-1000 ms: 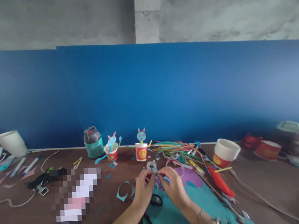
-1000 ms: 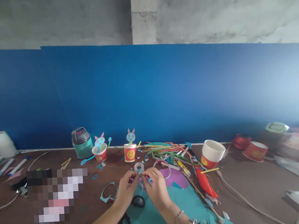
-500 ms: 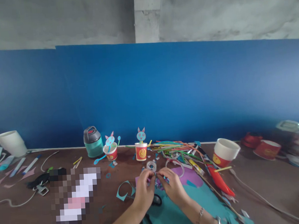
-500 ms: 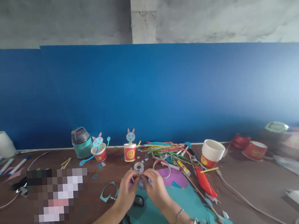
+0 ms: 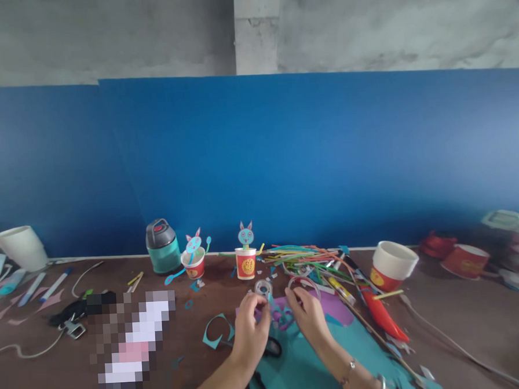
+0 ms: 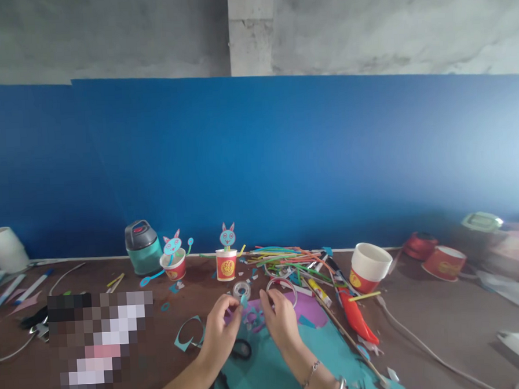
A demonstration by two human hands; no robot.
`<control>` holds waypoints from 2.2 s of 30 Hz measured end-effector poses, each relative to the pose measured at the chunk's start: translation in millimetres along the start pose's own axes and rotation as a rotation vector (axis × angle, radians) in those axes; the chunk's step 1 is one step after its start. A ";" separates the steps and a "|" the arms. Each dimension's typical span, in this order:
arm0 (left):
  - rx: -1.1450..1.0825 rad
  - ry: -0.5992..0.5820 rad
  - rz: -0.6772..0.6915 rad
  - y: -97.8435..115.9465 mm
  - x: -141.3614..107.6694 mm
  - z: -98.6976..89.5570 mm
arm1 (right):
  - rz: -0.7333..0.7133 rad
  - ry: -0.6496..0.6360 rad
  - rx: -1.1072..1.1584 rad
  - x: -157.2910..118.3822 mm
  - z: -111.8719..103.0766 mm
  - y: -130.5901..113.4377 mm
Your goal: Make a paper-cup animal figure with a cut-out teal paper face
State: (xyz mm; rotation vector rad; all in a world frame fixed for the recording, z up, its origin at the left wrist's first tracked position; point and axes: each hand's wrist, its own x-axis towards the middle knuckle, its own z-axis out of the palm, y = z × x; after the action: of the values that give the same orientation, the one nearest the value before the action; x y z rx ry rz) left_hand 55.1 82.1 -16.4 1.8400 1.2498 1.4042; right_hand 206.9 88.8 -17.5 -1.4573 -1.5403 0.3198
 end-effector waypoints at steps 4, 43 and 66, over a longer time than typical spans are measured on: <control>0.132 0.038 0.085 2.4 -1.4 -1.2 | -0.037 -0.042 0.105 -2.4 -2.4 -10.7; -0.430 0.108 -0.371 -15.7 1.9 14.5 | 0.284 -0.134 0.407 91.7 3.6 -24.9; -0.511 0.139 -0.404 -19.0 1.7 17.8 | 0.356 -0.238 0.434 156.2 41.1 0.5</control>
State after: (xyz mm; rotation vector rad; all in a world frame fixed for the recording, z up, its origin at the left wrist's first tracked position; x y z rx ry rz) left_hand 64.9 94.5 -37.1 1.0974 1.1142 1.4624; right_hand 202.5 242.8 31.0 -1.3673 -1.2779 1.0061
